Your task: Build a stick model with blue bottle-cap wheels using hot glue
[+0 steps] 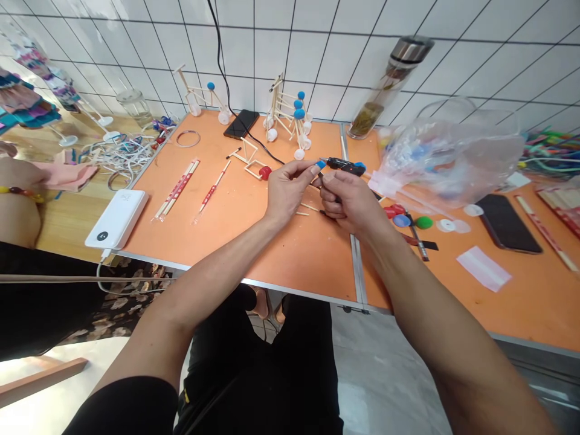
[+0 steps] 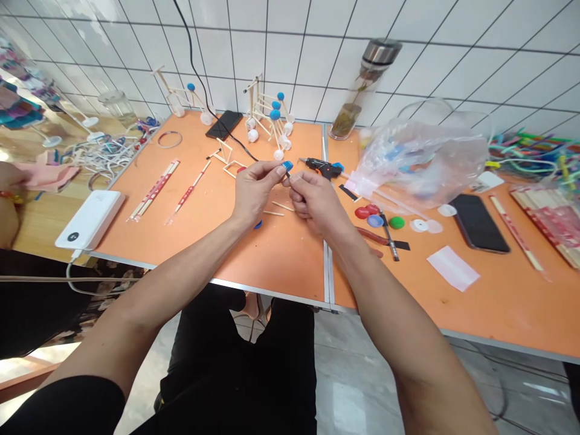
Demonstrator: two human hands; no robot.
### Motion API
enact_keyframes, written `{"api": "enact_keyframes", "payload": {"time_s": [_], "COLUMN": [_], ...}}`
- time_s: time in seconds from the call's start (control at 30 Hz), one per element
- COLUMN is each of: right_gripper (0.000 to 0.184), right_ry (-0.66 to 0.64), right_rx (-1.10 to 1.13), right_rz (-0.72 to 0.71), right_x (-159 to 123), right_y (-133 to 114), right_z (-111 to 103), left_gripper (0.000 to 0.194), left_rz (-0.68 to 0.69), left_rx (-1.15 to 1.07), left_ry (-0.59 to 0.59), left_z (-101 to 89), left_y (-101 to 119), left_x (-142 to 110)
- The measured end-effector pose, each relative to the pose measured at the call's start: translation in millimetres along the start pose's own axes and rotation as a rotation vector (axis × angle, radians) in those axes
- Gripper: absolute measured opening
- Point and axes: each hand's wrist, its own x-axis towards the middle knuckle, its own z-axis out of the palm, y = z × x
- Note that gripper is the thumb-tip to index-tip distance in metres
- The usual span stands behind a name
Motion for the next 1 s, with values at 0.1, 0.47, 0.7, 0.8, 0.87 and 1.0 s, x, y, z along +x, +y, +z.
{"api": "enact_keyframes", "payload": {"time_s": [0.1, 0.47, 0.7, 0.8, 0.87, 1.0], "right_gripper": [0.033, 0.036, 0.039, 0.039, 0.036, 0.032], "right_ry": [0.329, -0.132, 0.021, 0.191, 0.305, 0.391], "right_rx": [-0.663, 0.204, 0.239, -0.140, -0.476, -0.982], "right_rz": [-0.317, 0.151, 0.063, -0.135, -0.278, -0.376], "right_x": [-4.2, 1.8, 5.3, 7.2, 7.1, 1.4], "right_y": [14.0, -3.4, 7.1, 17.5, 22.6, 27.4], "right_z": [11.8, -6.2, 2.4, 3.8, 3.7, 8.4], "left_gripper": [0.025, 0.021, 0.010, 0.009, 0.010, 0.019], "left_rz": [-0.034, 0.000, 0.028, 0.010, -0.014, -0.087], "left_rx": [0.014, 0.001, 0.061, 0.090, 0.093, 0.082], "left_ry": [0.037, -0.020, -0.006, -0.003, 0.012, 0.065], "left_z": [-2.7, 0.7, -3.3, -3.2, -2.2, -0.6], "left_y": [-6.3, -0.4, -9.2, -7.1, -3.6, 1.8], "left_x": [0.9, -2.4, 3.4, 4.0, 3.3, 2.2]}}
